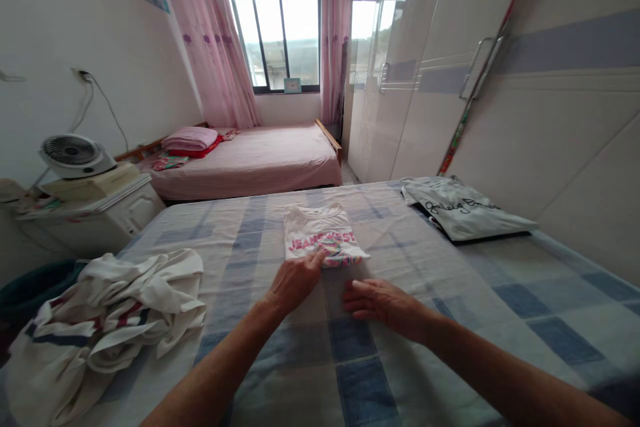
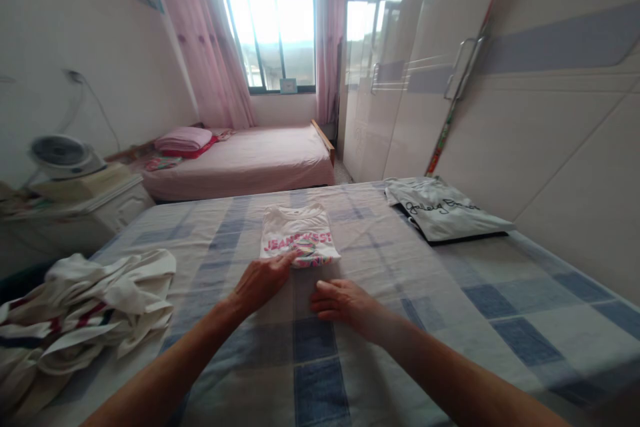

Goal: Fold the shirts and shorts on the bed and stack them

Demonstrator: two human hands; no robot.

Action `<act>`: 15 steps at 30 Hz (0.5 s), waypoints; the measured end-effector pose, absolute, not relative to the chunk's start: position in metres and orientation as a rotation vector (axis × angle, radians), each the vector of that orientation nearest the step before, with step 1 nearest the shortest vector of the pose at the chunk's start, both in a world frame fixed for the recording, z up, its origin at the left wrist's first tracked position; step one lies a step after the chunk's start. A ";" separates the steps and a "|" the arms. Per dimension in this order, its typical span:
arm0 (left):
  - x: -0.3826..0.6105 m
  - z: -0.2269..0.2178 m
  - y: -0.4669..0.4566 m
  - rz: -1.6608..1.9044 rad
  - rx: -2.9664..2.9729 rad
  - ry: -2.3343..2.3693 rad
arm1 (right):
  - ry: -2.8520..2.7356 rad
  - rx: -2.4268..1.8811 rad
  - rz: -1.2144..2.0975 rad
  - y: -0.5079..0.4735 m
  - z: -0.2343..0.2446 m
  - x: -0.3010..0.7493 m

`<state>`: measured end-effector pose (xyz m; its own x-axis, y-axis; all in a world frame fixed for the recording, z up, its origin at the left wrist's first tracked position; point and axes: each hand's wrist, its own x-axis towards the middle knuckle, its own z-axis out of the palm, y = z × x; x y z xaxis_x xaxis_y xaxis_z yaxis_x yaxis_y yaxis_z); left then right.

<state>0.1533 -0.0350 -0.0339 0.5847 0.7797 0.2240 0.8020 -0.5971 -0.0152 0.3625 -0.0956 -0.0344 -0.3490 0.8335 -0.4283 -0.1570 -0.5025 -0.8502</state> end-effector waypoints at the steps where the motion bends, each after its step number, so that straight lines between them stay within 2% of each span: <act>1: 0.152 -0.032 -0.032 -0.339 -2.660 -1.433 | -0.864 -1.096 1.940 -0.095 -0.035 0.354; 5: 0.146 -0.038 -0.028 -0.567 -2.678 -1.377 | -0.582 -0.893 1.868 -0.074 -0.039 0.318; 10: 0.133 -0.057 -0.030 -0.884 -2.813 -1.110 | -0.456 -0.955 1.586 -0.040 -0.051 0.284; 15: 0.120 -0.064 -0.019 -1.403 -2.602 -1.483 | -0.434 -0.947 1.362 -0.029 -0.021 0.307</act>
